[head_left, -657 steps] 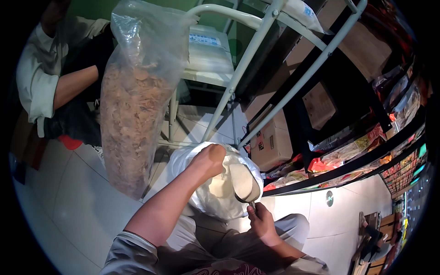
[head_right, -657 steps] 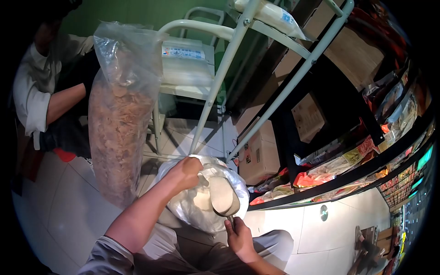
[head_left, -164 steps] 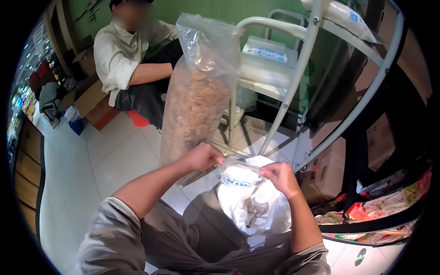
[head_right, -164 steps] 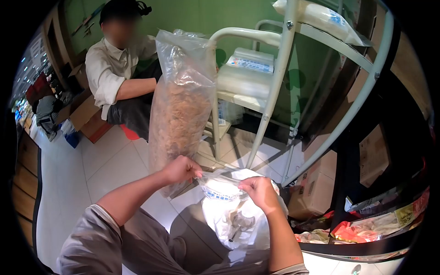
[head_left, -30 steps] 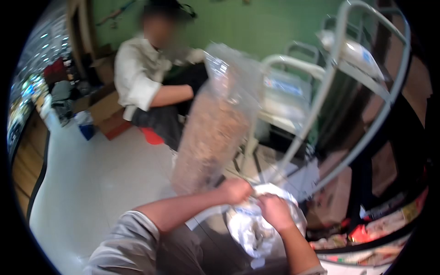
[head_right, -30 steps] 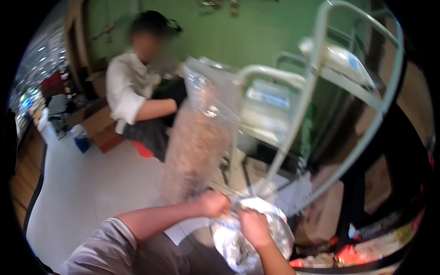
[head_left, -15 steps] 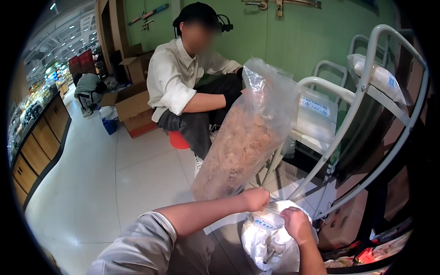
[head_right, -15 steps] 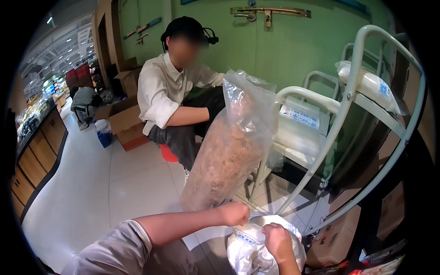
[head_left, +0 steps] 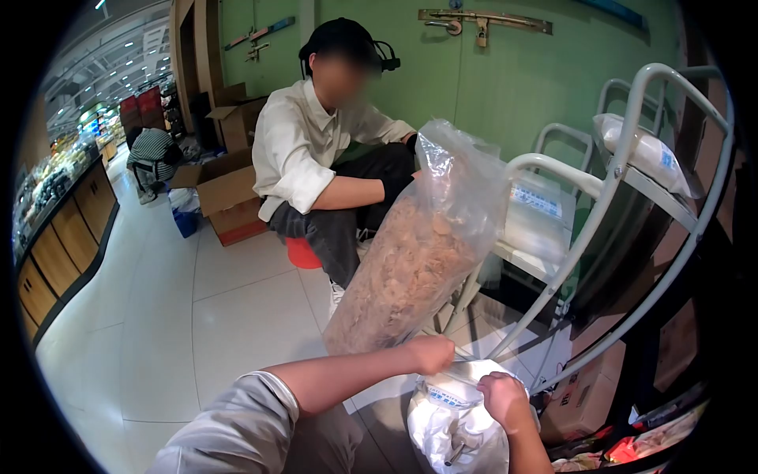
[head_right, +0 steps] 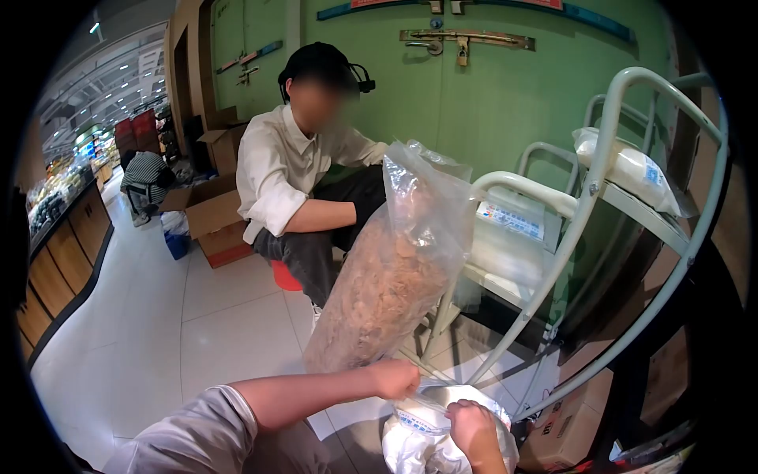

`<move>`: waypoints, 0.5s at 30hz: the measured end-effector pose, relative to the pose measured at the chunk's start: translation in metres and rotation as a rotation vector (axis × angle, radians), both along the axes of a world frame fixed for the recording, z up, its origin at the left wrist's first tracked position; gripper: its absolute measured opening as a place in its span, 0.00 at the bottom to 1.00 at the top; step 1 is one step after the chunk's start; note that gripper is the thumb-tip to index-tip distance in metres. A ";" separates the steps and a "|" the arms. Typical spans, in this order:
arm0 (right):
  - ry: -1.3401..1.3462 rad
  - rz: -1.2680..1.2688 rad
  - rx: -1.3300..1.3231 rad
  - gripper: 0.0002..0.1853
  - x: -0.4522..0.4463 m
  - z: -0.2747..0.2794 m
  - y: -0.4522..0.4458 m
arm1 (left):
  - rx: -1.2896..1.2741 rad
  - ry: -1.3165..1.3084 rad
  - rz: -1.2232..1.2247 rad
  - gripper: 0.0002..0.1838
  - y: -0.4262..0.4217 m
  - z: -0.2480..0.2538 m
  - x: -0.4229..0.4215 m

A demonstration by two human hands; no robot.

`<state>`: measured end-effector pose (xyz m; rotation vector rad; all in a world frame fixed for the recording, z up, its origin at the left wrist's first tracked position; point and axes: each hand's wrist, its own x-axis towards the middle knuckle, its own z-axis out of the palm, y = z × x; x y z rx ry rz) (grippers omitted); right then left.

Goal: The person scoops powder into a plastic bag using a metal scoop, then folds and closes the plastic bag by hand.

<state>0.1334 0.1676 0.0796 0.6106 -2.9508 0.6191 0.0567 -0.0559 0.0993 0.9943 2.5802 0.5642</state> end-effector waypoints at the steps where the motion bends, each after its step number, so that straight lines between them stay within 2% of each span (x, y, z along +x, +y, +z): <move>1: -0.004 0.002 0.013 0.07 -0.001 0.001 0.000 | -0.053 0.020 0.019 0.08 -0.003 -0.002 -0.003; 5: -0.019 -0.004 0.021 0.07 -0.002 0.000 0.004 | -0.169 0.076 0.127 0.09 -0.010 0.001 -0.008; 15: -0.071 -0.021 0.027 0.08 0.003 0.008 0.006 | -0.211 0.117 0.132 0.07 -0.008 0.003 0.000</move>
